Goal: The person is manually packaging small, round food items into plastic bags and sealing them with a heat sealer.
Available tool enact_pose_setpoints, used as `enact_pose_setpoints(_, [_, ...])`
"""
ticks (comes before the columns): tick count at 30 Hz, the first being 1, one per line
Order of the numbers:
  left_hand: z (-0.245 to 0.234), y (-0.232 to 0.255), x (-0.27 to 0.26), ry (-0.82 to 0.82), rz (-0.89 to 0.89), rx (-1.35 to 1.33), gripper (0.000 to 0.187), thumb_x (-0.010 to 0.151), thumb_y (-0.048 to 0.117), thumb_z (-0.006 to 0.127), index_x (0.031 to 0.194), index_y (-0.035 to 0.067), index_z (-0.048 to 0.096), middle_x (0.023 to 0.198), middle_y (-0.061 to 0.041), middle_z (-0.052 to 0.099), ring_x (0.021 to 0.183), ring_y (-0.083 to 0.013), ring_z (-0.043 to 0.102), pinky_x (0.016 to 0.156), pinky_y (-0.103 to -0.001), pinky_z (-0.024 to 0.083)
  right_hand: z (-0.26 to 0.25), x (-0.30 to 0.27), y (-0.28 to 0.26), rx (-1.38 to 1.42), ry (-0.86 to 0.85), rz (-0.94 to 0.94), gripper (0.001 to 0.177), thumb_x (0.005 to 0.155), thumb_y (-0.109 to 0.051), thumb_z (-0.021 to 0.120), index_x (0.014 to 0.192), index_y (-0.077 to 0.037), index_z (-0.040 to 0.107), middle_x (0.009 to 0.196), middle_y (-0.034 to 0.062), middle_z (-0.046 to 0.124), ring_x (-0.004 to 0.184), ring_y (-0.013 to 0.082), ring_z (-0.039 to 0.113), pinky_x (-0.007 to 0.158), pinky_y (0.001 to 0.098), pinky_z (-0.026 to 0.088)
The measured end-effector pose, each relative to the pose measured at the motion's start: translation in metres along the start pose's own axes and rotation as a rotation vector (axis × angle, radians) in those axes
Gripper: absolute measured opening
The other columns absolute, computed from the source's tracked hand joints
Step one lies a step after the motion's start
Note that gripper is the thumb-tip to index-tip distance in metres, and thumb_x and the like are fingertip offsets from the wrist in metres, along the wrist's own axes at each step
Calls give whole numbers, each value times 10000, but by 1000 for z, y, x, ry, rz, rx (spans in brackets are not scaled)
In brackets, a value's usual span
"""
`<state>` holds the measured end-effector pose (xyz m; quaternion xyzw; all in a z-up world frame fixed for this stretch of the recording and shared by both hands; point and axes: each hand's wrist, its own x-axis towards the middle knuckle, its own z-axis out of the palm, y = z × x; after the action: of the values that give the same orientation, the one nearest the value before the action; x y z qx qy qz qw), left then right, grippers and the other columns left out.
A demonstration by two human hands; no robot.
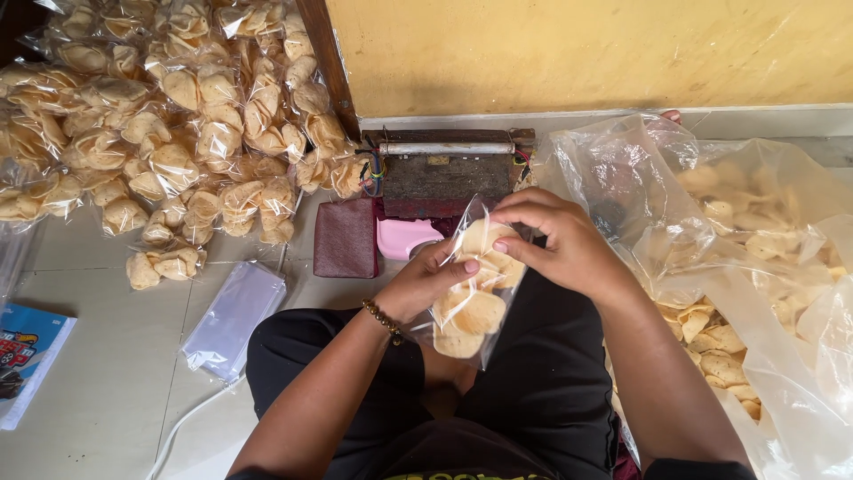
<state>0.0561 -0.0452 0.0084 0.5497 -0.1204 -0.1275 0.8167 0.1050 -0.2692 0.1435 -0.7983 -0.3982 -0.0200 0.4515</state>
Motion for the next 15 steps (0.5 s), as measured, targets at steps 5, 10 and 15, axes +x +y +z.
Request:
enact_pose_setpoints(5, [3, 2, 5, 19, -79, -3, 395, 1013, 290, 633, 1228, -41, 653, 929, -173, 746, 777, -219, 751, 690, -385, 647, 17, -3, 6, -58, 70, -21, 104, 855, -94, 816, 959, -99, 809, 1113, 81, 711, 952, 259, 712, 847, 366, 561])
enact_pose_setpoints(10, [18, 26, 4, 185, 48, -100, 253, 979, 223, 688, 1076, -10, 667, 842, -186, 757, 760, -222, 758, 680, -384, 649, 14, 2, -2, 153, 331, -71, 248, 944, -66, 725, 1170, 13, 660, 1371, 248, 575, 1238, 390, 624, 1074, 506, 502])
enact_pose_setpoints(15, [28, 39, -1, 170, 134, -56, 251, 982, 217, 676, 1141, 24, 649, 914, -170, 750, 880, -200, 729, 778, -401, 632, 34, -23, 40, 660, 389, 262, 255, 936, -61, 708, 1154, 58, 653, 1070, 189, 696, 999, 229, 702, 908, 366, 592])
